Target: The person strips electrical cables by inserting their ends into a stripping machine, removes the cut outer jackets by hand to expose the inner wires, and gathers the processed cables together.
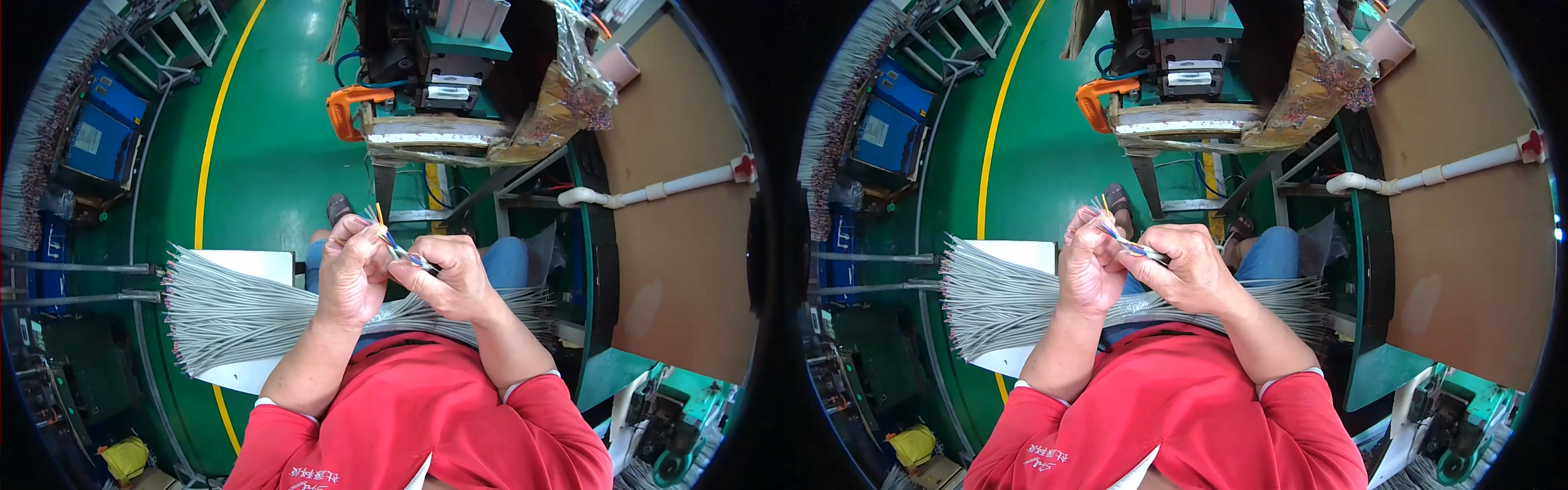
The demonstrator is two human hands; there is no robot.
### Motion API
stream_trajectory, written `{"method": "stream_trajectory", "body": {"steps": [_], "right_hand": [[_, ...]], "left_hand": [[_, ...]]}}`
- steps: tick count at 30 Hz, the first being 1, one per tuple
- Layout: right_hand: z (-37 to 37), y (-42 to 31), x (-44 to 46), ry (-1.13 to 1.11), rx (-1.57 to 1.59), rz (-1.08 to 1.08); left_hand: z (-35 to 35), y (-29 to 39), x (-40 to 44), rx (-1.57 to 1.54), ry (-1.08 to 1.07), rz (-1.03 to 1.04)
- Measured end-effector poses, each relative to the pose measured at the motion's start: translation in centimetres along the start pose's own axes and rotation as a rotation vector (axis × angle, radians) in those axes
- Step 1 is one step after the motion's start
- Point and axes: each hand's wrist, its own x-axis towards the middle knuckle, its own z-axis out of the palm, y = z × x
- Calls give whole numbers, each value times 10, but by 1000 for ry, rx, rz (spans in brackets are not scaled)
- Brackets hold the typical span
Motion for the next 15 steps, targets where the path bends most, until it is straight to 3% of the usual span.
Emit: {"method": "stream_trajectory", "body": {"steps": [9, 15], "right_hand": [[1, 5, -3, 18, 28, -1], [-3, 9, -3, 3, -17, -83]], "left_hand": [[-1, 1, 2, 74, -8, -98], [-7, 0, 4, 101, -9, -28]]}}
